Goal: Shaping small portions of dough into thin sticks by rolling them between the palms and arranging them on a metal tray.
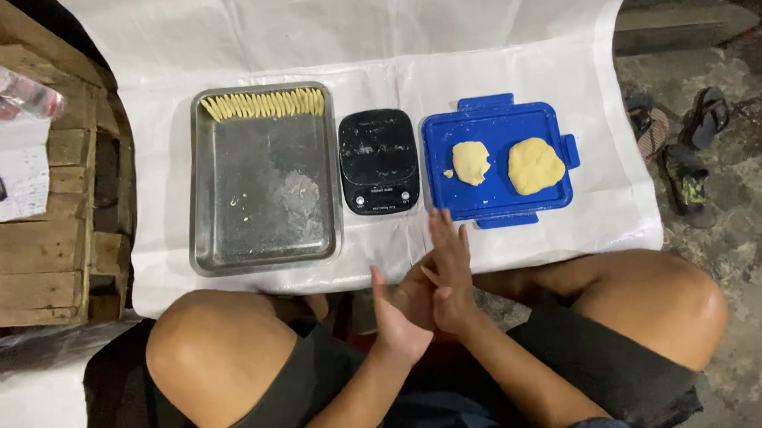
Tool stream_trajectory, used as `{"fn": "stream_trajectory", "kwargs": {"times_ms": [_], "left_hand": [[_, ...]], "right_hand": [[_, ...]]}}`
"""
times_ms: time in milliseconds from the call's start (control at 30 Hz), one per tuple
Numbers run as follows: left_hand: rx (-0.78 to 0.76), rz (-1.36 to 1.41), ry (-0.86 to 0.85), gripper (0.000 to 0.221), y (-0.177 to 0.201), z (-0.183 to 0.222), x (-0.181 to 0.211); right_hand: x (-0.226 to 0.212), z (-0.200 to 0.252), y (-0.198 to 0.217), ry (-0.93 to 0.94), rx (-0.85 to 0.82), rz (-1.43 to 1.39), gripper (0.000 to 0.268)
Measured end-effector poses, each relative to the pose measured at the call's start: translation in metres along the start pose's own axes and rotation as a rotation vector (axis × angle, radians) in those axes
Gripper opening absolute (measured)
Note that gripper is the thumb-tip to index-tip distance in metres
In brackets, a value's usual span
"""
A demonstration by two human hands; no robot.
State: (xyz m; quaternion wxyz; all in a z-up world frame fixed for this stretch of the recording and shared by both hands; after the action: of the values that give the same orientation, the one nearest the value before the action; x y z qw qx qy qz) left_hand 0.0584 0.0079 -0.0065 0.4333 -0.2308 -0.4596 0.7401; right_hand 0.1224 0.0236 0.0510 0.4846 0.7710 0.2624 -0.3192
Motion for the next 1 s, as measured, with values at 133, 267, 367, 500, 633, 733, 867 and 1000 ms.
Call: {"fn": "stream_trajectory", "kwargs": {"times_ms": [133, 267, 367, 500, 633, 733, 867, 1000], "left_hand": [[0.107, 0.135, -0.016, 0.11, -0.005, -0.004, 0.01], [0.183, -0.036, -0.044, 0.094, 0.005, 0.0, 0.013], [0.146, -0.023, -0.052, 0.097, -0.009, 0.002, 0.018], [0.127, -0.081, -0.093, 0.097, -0.013, 0.007, 0.023], [-0.247, 0.059, -0.124, 0.099, -0.025, 0.001, 0.036], [-0.32, 0.115, -0.069, 0.102, -0.02, 0.003, 0.032], [-0.435, 0.183, -0.171, 0.099, -0.036, 0.016, 0.033], [-0.293, -0.193, -0.206, 0.105, -0.039, 0.014, 0.04]], "right_hand": [[0.009, 0.006, 0.012, 0.028, 0.166, -0.012, 0.108], [0.01, 0.015, -0.016, 0.07, 0.006, 0.182, 0.106], [0.013, 0.015, -0.013, 0.071, 0.006, 0.237, 0.103], [-0.004, 0.027, -0.017, 0.085, -0.003, 0.272, 0.109], [-0.045, 0.029, -0.015, 0.343, -0.037, 0.18, 0.088], [-0.037, 0.021, -0.009, 0.256, 0.018, 0.27, 0.091], [-0.081, 0.005, -0.016, 0.33, -0.18, 0.34, 0.1], [-0.059, 0.04, -0.034, 0.423, -0.197, 0.261, 0.094]]}}
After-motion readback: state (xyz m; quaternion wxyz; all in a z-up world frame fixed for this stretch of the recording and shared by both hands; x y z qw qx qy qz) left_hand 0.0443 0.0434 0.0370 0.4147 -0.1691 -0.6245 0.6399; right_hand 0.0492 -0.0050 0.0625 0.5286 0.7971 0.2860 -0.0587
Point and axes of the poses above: each hand's wrist, its own z-axis away from the middle knuckle, its own y-axis out of the back of the hand, x = y × z, the point moved 8 cm from there along -z, towards the middle knuckle, and after that the axes turned 3 degrees about x, right-handed, at the moved point
